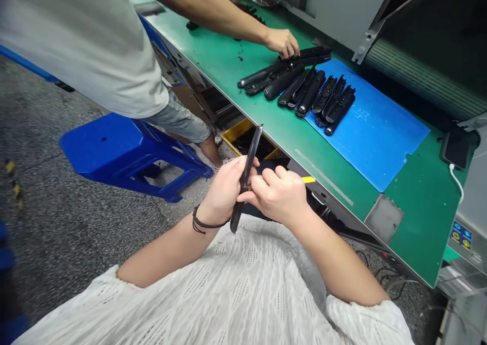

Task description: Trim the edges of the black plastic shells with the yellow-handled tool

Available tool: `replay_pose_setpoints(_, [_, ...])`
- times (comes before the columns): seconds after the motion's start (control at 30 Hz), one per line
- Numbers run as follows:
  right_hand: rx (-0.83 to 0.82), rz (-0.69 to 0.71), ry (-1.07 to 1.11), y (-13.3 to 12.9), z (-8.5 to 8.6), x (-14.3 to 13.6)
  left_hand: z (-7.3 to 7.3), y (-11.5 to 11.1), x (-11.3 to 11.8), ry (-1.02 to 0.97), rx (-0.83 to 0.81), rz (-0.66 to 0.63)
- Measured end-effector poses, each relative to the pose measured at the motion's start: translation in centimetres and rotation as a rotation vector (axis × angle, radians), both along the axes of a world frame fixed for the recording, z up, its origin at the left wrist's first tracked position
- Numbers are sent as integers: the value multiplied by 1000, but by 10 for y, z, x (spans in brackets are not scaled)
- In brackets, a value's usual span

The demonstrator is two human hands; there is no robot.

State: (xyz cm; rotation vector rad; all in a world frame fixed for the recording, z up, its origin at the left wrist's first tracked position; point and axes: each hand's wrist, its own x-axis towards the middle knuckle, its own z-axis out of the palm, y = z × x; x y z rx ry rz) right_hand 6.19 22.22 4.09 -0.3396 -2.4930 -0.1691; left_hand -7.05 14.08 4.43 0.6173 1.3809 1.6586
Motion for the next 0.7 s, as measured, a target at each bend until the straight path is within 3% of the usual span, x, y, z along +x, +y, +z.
replay_pose_setpoints(0.13, [8,6,36,-1,-5,1,3,3,1,-40,-3,1])
replay_pose_setpoints(0.43, [-221,61,-111,-12,-9,8,4,9,0,-188,-25,13])
replay_pose_setpoints(0.7, [-287,120,-202,-28,-16,3,3,17,-12,-334,-42,101])
